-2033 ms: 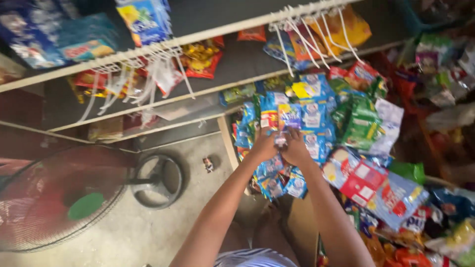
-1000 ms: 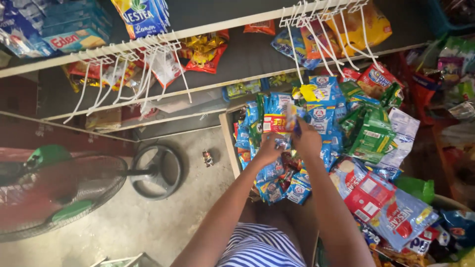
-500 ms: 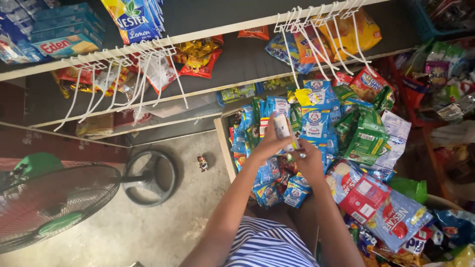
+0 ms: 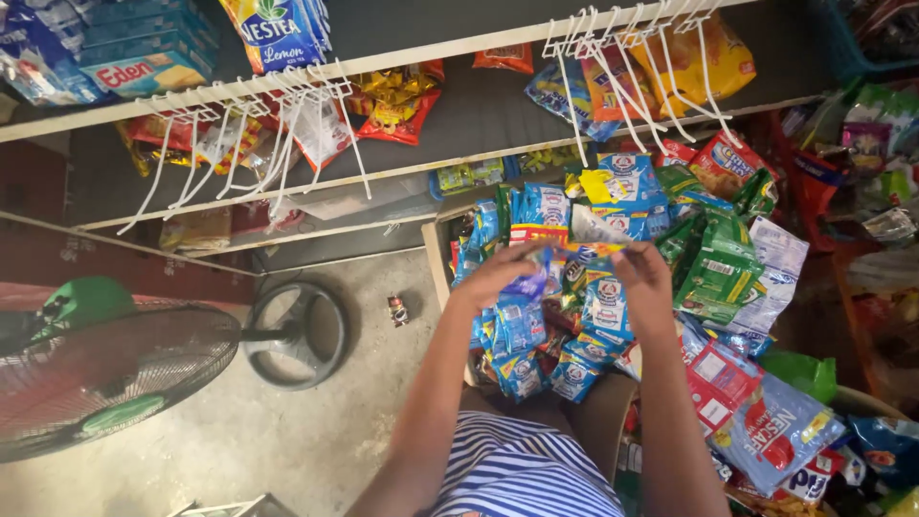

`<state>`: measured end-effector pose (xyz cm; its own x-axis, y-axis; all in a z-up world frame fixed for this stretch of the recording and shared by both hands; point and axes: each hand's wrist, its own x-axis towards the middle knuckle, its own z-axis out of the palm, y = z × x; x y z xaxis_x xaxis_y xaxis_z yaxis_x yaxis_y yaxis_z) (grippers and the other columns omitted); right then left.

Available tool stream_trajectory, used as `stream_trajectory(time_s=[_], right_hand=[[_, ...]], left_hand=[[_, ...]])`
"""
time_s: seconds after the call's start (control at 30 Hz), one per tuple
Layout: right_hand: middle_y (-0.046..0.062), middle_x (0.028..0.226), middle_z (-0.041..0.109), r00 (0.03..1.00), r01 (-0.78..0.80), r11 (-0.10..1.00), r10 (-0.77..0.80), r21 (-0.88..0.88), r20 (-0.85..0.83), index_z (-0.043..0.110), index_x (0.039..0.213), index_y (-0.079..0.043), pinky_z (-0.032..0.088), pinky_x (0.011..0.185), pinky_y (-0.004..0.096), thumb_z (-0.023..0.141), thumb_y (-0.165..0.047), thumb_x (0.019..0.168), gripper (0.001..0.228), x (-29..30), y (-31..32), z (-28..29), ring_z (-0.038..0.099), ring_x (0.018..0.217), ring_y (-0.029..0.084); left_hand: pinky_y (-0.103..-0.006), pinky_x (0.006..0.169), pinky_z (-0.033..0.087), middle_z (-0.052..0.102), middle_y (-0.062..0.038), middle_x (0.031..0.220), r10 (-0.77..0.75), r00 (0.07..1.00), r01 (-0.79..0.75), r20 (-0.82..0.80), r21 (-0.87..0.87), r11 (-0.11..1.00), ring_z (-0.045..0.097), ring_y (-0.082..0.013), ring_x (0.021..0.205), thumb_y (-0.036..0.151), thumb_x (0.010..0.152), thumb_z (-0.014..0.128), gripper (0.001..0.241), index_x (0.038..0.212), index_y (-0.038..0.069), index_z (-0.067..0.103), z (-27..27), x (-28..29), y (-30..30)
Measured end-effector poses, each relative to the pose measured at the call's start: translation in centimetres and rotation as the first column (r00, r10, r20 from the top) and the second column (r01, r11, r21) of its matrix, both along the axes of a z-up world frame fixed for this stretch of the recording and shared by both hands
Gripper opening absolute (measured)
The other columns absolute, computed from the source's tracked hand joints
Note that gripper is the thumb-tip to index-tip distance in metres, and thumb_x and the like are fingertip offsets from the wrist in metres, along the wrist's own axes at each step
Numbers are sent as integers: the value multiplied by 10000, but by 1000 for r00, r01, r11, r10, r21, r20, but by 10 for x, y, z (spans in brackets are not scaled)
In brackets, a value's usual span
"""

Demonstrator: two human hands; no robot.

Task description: Organizing and restocking powdered drink sachets from a large bin onto grocery store shelves.

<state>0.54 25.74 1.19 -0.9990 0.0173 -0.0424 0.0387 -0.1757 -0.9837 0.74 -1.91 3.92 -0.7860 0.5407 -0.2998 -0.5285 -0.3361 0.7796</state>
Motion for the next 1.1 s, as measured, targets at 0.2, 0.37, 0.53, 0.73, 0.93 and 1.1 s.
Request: stream_trajectory(time_s=[0.2, 0.37, 0.53, 0.73, 0.93, 1.1], right_hand=[[20, 1283, 524, 952, 245, 916, -167, 318, -255, 472, 1286, -59, 546, 857, 285, 705, -100, 979, 388, -6, -36, 29, 574, 1096, 102], [131, 1520, 473, 957, -222, 925, 267, 310, -110, 508, 1442, -71, 421, 1138, 399, 765, -75, 906, 594, 11, -31, 50, 456, 1365, 233], [158, 1642, 290, 853, -217, 727, 466, 652, -235, 325, 1551, -117, 238, 1235, 457, 947, -122, 621, 1118, 24, -51, 122, 216, 1551, 311], [197, 1592, 395, 838, -305, 737, 508, 602, -197, 427, 1510, -63, 331, 1153, 454, 941, -103, 598, 1048, 11, -45, 102, 330, 1489, 356], [7, 909, 648, 984, -155, 937, 173, 313, -31, 747, 1288, -43, 409, 673, 276, 658, -42, 1011, 291, 3, -49, 27, 502, 788, 83], [-4, 833, 663, 973, -224, 940, 229, 257, 11, 734, 1132, -18, 412, 595, 244, 670, -84, 994, 166, 9, -64, 40, 533, 702, 45]], left_hand=[[-307, 1039, 495, 692, -81, 1326, -376, 905, 238, -198, -497, 834, 633, -138, 1214, 385, 983, 683, 525, 1381, 47, 622, -44, 3, 1], [-344, 903, 553, 732, -87, 1166, 132, 968, -202, -215, -349, 915, 676, -155, 1048, 327, 894, 772, 498, 1274, 22, 673, 23, 6, 21], [-318, 870, 569, 767, -104, 1099, 233, 878, -411, -418, -410, 814, 690, -137, 975, 295, 858, 838, 484, 1218, -3, 714, 74, 14, 27], [-288, 905, 553, 726, -76, 1153, 159, 849, -356, -504, -322, 877, 675, -121, 1031, 228, 765, 879, 633, 1315, 28, 636, 115, 21, 23], [-283, 852, 543, 638, -69, 1152, 346, 663, -632, -664, -248, 734, 647, -154, 1050, 193, 884, 851, 348, 1158, 17, 731, 103, 13, 21], [-299, 956, 505, 598, -74, 1154, 433, 520, -745, -736, -144, 651, 608, -153, 1100, 124, 887, 834, 408, 1231, 8, 650, 100, 2, 14]])
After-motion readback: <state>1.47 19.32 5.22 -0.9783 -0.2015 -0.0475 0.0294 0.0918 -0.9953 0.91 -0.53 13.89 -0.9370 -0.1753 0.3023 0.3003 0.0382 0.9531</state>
